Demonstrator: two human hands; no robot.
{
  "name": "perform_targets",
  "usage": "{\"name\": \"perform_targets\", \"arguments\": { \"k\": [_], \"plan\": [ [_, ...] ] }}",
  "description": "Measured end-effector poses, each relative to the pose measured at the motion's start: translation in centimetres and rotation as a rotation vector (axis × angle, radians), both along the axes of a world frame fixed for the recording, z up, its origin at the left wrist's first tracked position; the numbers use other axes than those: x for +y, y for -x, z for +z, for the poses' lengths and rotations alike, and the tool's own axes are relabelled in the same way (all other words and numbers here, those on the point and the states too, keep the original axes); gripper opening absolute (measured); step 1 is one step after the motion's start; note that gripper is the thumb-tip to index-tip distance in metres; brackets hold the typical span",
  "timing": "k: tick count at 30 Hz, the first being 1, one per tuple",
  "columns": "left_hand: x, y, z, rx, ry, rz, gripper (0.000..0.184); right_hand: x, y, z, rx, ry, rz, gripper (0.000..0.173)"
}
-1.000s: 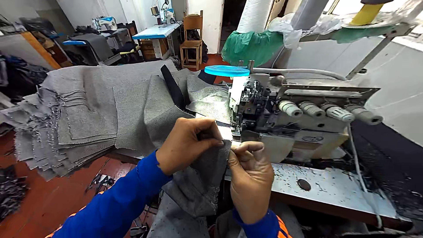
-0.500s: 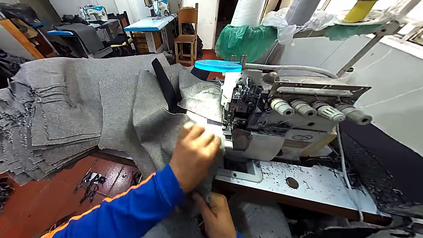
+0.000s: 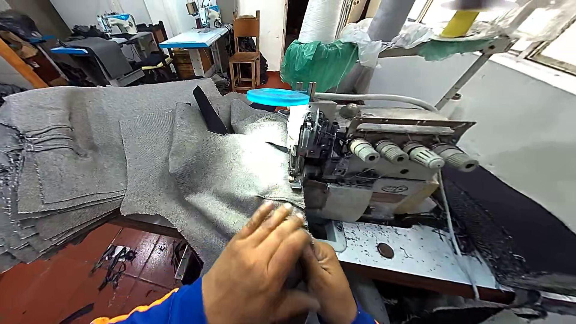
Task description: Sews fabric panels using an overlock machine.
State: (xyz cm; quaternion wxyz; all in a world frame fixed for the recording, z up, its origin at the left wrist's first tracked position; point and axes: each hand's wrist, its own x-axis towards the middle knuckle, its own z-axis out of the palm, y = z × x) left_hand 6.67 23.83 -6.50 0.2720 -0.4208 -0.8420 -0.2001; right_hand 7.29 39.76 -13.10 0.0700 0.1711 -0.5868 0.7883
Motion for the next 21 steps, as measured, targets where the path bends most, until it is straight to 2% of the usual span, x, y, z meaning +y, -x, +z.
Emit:
{"name": "perform_targets", "arguments": {
  "k": [2,4,7,9,18,21],
  "plan": [
    [-0.8,-0.2,-1.2,0.092,0.089,-0.024,0.071,-0.3,0.2,-0.2,0.042,-0.077,-0.078,0.033],
    [-1.7,0.2,-1.9,0.14,0.17,-0.029,0.073,-0.9,0.4,-0.5,0.107,-0.201,-0.216,0.037],
    [-2.5,1.3,-2.2,0.2,0.259,-0.014,0.047,-2.0,0.6,-0.8,0.2,-0.362,-0.388,0.037],
    [-2.7,2.4,-1.9,0.264,0.293,0.002,0.035,-2.5,0.9,-0.7,0.212,-0.381,-0.44,0.034],
    [-2.2,7.1,-0.4,0.219,0.202,-0.133,0.025,-2.6,3.6,0.4,0.136,-0.271,-0.411,0.037],
    [-2.4,8.2,-0.9,0.211,0.196,-0.136,0.026,-2.8,3.1,-0.1,0.217,-0.339,-0.344,0.043]
  ]
}}
